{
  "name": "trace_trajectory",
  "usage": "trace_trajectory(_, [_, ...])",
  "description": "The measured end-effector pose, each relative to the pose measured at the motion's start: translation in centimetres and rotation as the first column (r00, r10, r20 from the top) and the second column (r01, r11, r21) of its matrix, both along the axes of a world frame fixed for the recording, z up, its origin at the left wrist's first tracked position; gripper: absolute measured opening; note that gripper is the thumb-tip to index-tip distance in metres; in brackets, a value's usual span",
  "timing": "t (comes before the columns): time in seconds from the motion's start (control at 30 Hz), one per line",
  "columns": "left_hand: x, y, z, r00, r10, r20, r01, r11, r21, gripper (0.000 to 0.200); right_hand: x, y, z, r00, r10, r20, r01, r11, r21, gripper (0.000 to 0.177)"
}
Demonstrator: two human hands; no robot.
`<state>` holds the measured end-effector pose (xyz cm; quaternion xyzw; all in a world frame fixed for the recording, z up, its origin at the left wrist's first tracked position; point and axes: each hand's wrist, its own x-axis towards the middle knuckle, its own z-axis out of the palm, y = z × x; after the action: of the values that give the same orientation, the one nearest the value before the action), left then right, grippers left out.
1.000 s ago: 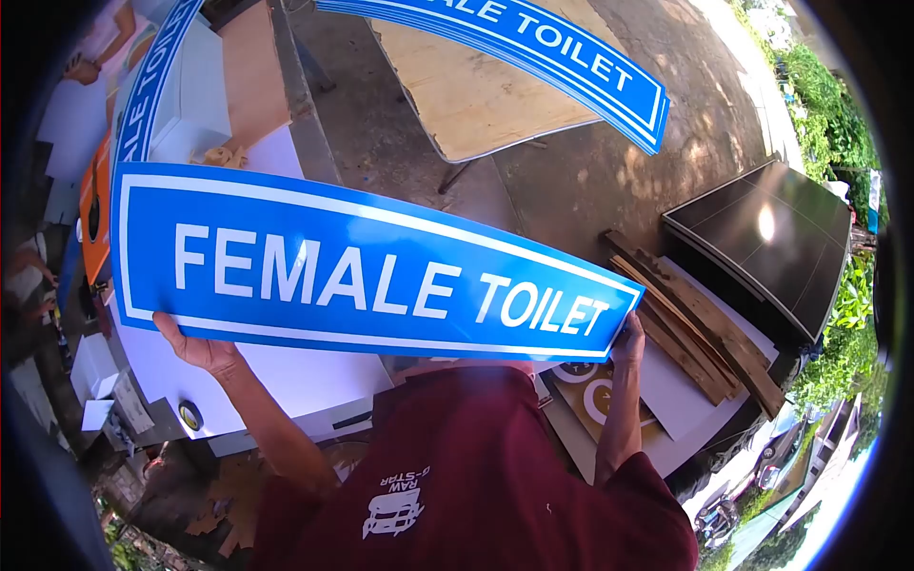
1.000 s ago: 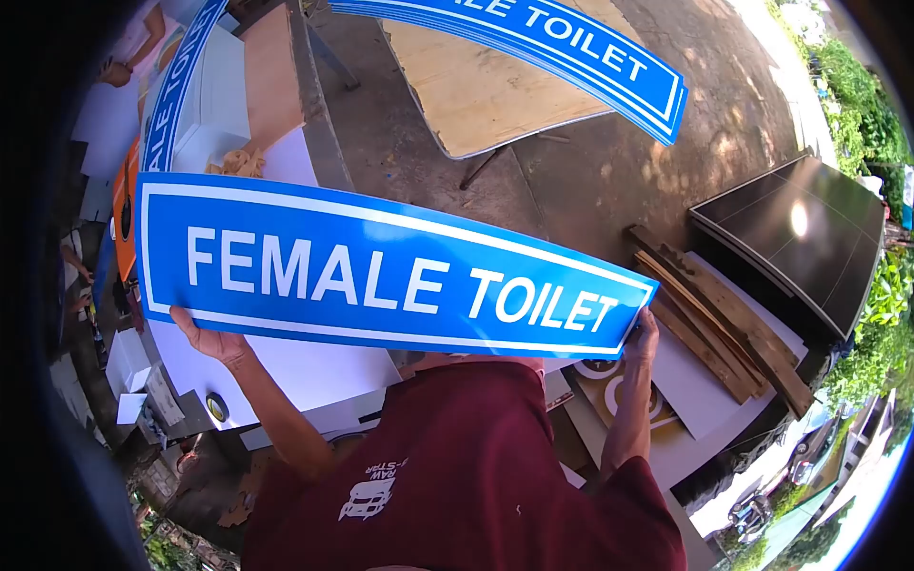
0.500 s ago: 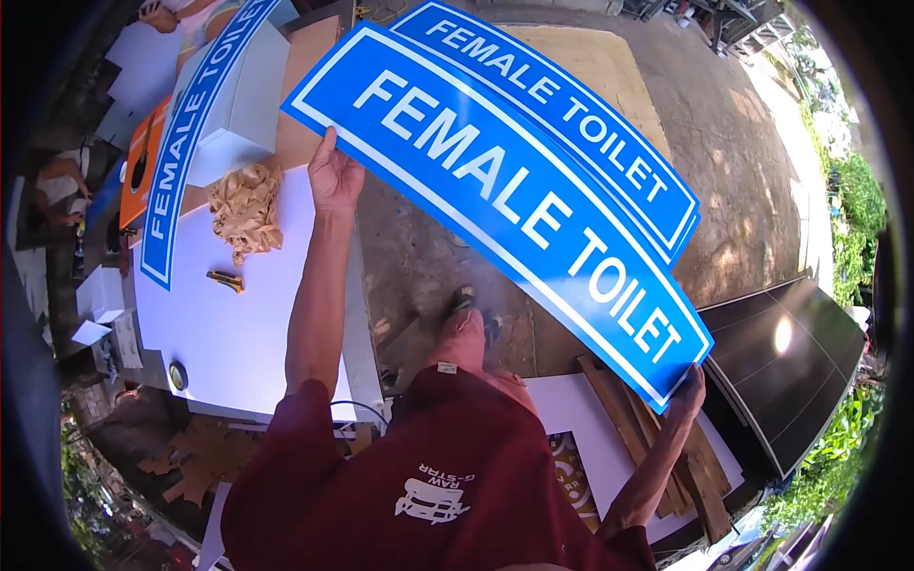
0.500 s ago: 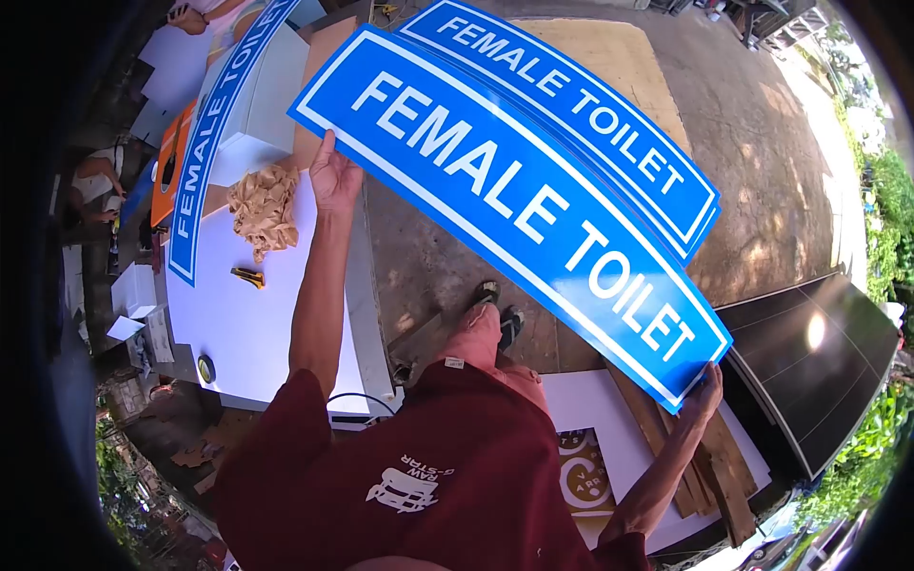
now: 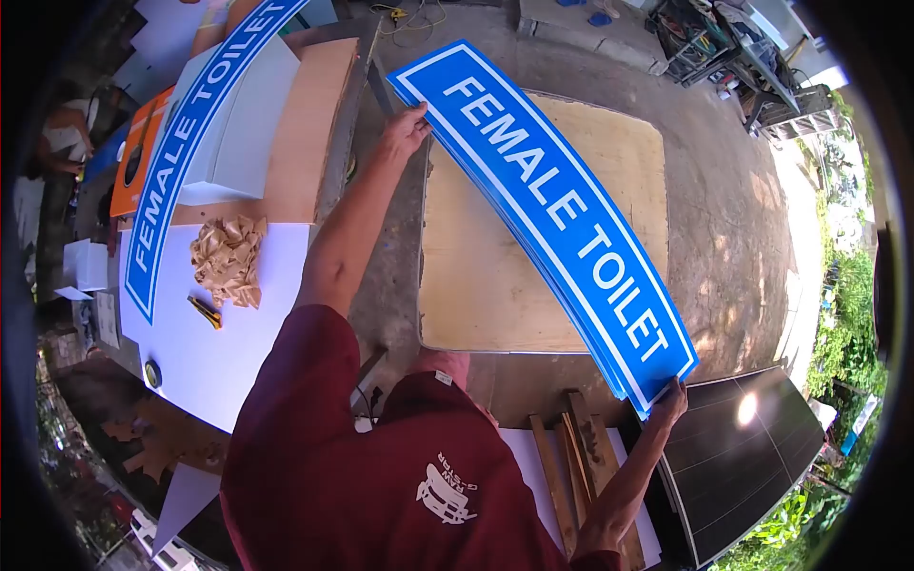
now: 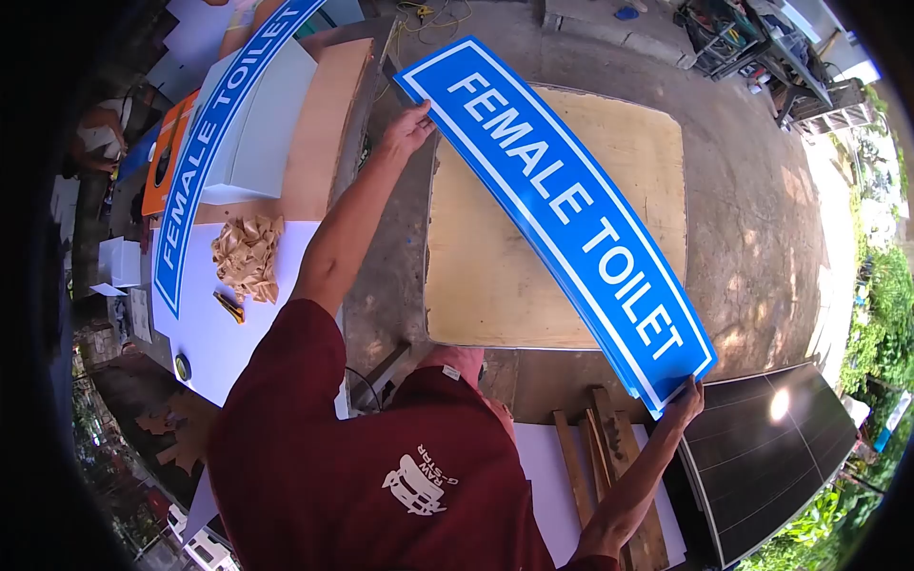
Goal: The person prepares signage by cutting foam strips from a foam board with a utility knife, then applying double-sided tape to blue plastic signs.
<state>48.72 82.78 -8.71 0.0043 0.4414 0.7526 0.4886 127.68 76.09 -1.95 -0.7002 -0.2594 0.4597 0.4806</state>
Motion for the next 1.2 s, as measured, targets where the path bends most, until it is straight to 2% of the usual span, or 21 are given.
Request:
trace_trajectory(0.13, [-1.2,2.6,-0.9,0.987,-0.077,-0.138,0.062,0.992,-0.107,0.014,-1.5,2.1,-1.4,0.994,0.024,0.102,-0.021,0.999,-0.032,0.028])
trace_trajectory(0.2, [-1.4,3.0,-1.7,0.987,-0.036,-0.159,0.014,0.991,-0.134,0.014,-2.3,2.3,-1.7,0.981,0.065,0.183,-0.054,0.996,-0.066,0.028])
trace_trajectory(0.3, [-1.4,3.2,-1.8,0.974,0.007,-0.225,-0.054,0.977,-0.205,0.016,-3.3,2.5,-1.6,0.999,-0.017,0.031,0.02,0.997,-0.074,0.028])
trace_trajectory(0.33, [-1.3,3.3,-1.3,0.967,0.016,-0.253,-0.077,0.97,-0.232,0.018,-2.4,2.6,-2.4,1.0,0.011,0.006,-0.01,0.998,-0.068,0.029])
trace_trajectory(0.43, [-0.7,3.4,0.6,0.936,0.002,-0.351,-0.157,0.896,-0.415,0.026,-1.2,2.9,-4.0,0.999,0.036,0.028,-0.034,0.998,-0.061,0.031])
trace_trajectory(0.47, [-0.3,3.4,1.5,0.902,-0.071,-0.427,-0.166,0.854,-0.493,0.028,-1.4,2.8,-3.6,0.994,0.083,0.066,-0.08,0.995,-0.052,0.031])
trace_trajectory(0.57, [-0.7,2.7,6.0,0.711,-0.503,-0.491,-0.103,0.617,-0.78,0.04,-0.7,3.2,-5.1,0.996,0.071,-0.053,-0.072,0.997,-0.018,0.032])
trace_trajectory(0.63, [-2.8,3.4,4.6,0.332,-0.785,-0.523,-0.412,0.378,-0.829,0.051,-2.3,3.1,-4.3,0.994,0.089,0.06,-0.088,0.996,-0.02,0.034])
trace_trajectory(0.67, [-1.9,3.1,6.5,0.234,-0.817,-0.527,-0.549,0.336,-0.765,0.055,-2.0,2.4,-4.7,0.99,0.131,0.058,-0.13,0.991,-0.018,0.035])
trace_trajectory(0.7, [-3.1,3.6,6.2,0.161,-0.829,-0.535,-0.586,0.356,-0.728,0.054,-2.7,2.7,-4.4,0.978,0.087,0.188,-0.075,0.995,-0.07,0.029])
trace_trajectory(0.73, [-3.7,4.5,6.8,0.141,-0.848,-0.51,-0.591,0.342,-0.731,0.056,-2.7,2.5,-4.4,0.972,0.129,0.195,-0.123,0.992,-0.042,0.029])
trace_trajectory(0.77, [-4.4,4.4,7.1,0.069,-0.816,-0.573,-0.594,0.428,-0.681,0.06,-3.1,2.1,-4.0,0.974,0.13,0.183,-0.116,0.989,-0.087,0.028])
trace_trajectory(0.8, [-8.4,5.2,3.1,-0.11,-0.76,-0.64,-0.632,0.551,-0.545,0.07,-2.6,2.0,-4.9,0.961,0.122,0.249,-0.115,0.992,-0.043,0.027])
trace_trajectory(0.83, [-9.4,5.9,2.9,-0.116,-0.779,-0.616,-0.603,0.548,-0.58,0.084,-2.2,2.0,-4.7,0.934,0.19,0.304,-0.171,0.981,-0.09,0.027])
trace_trajectory(0.87, [-11.6,6.7,2.0,-0.178,-0.775,-0.607,-0.527,0.596,-0.606,0.094,-2.5,2.2,-4.6,0.911,0.16,0.379,-0.119,0.984,-0.13,0.028])
trace_trajectory(0.9, [-13.5,7.3,0.2,-0.18,-0.768,-0.615,-0.468,0.617,-0.633,0.096,-2.7,2.0,-4.6,0.884,0.148,0.444,-0.078,0.982,-0.171,0.029])
trace_trajectory(0.97, [-15.4,7.9,-1.5,-0.184,-0.778,-0.6,-0.403,0.617,-0.676,0.096,-2.3,2.0,-4.3,0.901,0.121,0.417,-0.048,0.982,-0.181,0.035])
trace_trajectory(1.0, [-15.0,8.1,-0.9,-0.12,-0.789,-0.603,-0.297,0.608,-0.737,0.095,-1.9,1.8,-5.1,0.824,0.106,0.557,0.031,0.972,-0.233,0.054])
trace_trajectory(1.03, [-15.4,8.5,-0.9,-0.054,-0.803,-0.594,-0.19,0.592,-0.783,0.093,-1.2,1.8,-5.7,0.789,0.133,0.6,0.017,0.971,-0.237,0.06])
trace_trajectory(1.1, [-14.9,9.0,-0.9,-0.019,-0.793,-0.609,-0.108,0.607,-0.787,0.077,-0.4,1.7,-5.5,0.891,0.149,0.43,-0.032,0.963,-0.267,0.06])
trace_trajectory(1.2, [-13.2,8.5,-0.2,0.04,-0.749,-0.661,-0.087,0.656,-0.749,0.059,-0.2,1.2,-5.6,0.958,0.038,0.283,0.004,0.989,-0.149,0.053])
